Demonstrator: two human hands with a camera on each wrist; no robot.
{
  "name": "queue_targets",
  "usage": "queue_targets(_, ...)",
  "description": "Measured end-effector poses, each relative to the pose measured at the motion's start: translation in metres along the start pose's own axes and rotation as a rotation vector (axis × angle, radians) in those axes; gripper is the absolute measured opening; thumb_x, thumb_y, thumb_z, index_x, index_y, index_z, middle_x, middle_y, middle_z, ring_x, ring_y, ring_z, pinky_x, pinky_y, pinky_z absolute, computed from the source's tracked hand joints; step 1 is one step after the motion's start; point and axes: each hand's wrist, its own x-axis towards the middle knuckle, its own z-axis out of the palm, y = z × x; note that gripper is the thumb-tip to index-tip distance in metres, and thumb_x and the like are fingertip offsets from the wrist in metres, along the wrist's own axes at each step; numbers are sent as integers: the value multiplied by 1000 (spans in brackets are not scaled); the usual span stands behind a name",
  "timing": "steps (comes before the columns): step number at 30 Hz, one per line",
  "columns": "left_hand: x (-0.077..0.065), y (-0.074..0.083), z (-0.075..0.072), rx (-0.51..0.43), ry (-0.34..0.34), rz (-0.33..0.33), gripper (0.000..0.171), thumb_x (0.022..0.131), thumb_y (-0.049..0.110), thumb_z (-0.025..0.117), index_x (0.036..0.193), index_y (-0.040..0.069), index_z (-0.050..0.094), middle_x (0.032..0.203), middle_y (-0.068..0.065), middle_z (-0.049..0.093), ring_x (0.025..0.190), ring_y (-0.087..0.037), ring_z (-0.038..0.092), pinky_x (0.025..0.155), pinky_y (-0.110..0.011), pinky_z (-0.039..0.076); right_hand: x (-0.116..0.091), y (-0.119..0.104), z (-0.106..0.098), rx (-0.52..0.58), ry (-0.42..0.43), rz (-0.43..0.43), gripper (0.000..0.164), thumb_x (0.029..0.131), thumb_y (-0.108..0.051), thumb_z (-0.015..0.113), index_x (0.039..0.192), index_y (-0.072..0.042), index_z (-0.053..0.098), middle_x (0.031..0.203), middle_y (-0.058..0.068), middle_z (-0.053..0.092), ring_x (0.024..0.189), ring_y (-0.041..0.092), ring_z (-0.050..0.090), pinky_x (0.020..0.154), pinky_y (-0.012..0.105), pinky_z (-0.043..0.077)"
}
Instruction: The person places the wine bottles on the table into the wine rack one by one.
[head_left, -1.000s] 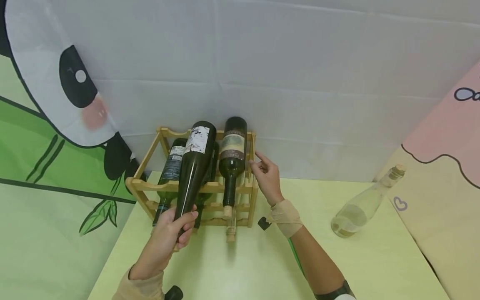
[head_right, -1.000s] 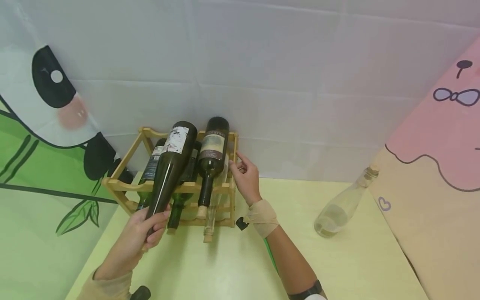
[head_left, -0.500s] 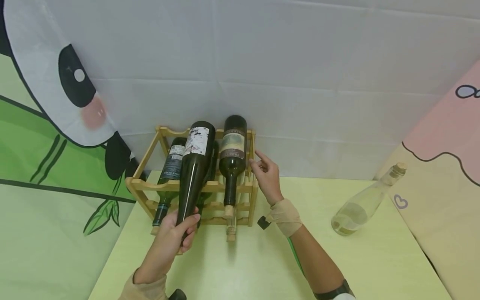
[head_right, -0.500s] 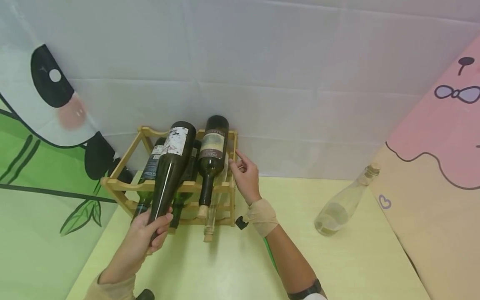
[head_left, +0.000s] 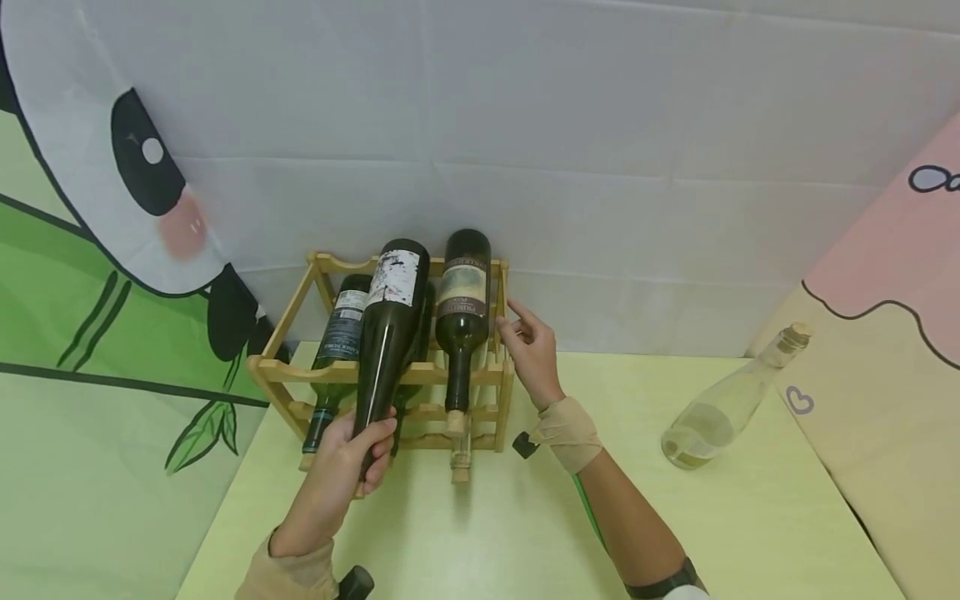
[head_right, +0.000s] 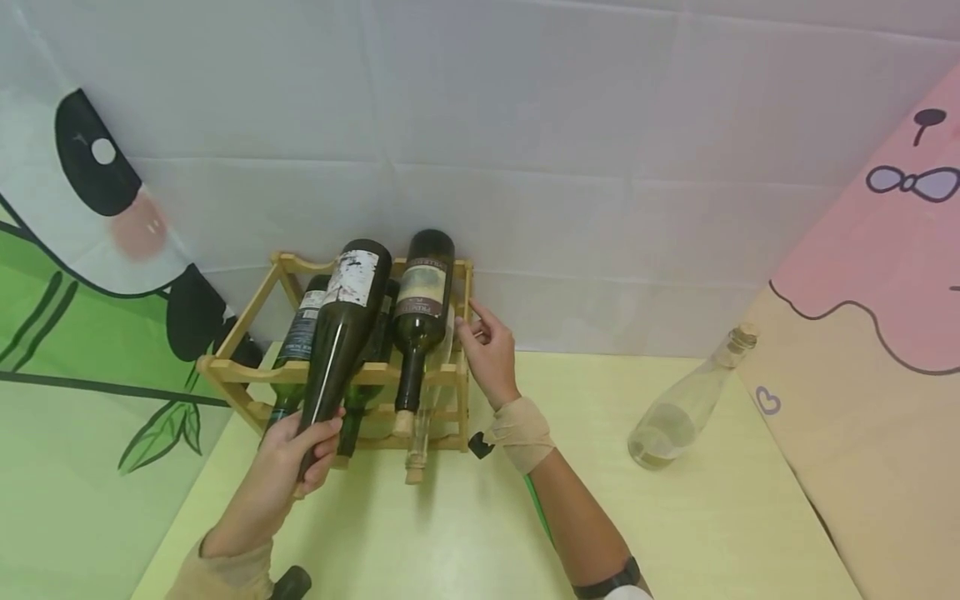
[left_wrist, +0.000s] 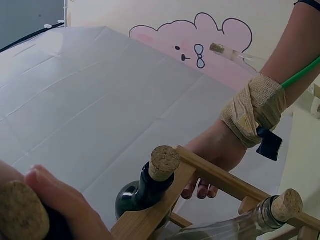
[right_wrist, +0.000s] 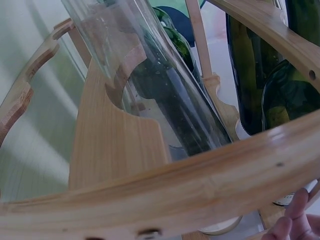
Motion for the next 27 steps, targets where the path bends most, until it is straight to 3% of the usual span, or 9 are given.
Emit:
queue_targets(13, 18, 3, -1, 18, 10, 27, 25, 112, 20, 56, 114, -5, 50, 70, -2, 46, 52, -12, 42, 48, -24, 39, 0, -2, 0, 22, 0, -5, 49, 109, -23, 65, 154, -5, 57, 81, -4, 63, 62, 18, 50, 61, 30, 41)
queue_targets(18, 25, 5, -2, -10, 9, -4, 25, 112, 21, 55, 115, -3, 50, 73, -1, 46, 54, -10, 43, 49, -23, 40, 0, 0, -1, 33, 4, -8, 51, 109, -24, 64, 154, -4, 56, 80, -5, 63, 62, 18, 48, 60, 29, 40)
queue_targets(23, 26, 1, -5, -135, -26, -8, 24, 113, 22, 50, 123, -1, 48, 76, 2, 46, 55, -7, 43, 49, -20, 40, 0, 1, 0, 34, 10, -10, 51, 108, -24, 64, 154, -3, 56, 80, 5, 64, 61, 17, 47, 59, 28, 40)
queue_targets(27, 21, -8, -8, -325, -128, 32, 29, 116, 20, 45, 137, 1, 45, 82, 4, 52, 57, -4, 46, 51, -17, 40, 0, 2, 1, 37, 10, -10, 51, 108, -24, 64, 153, -3, 56, 81, 9, 64, 59, 14, 47, 58, 28, 40)
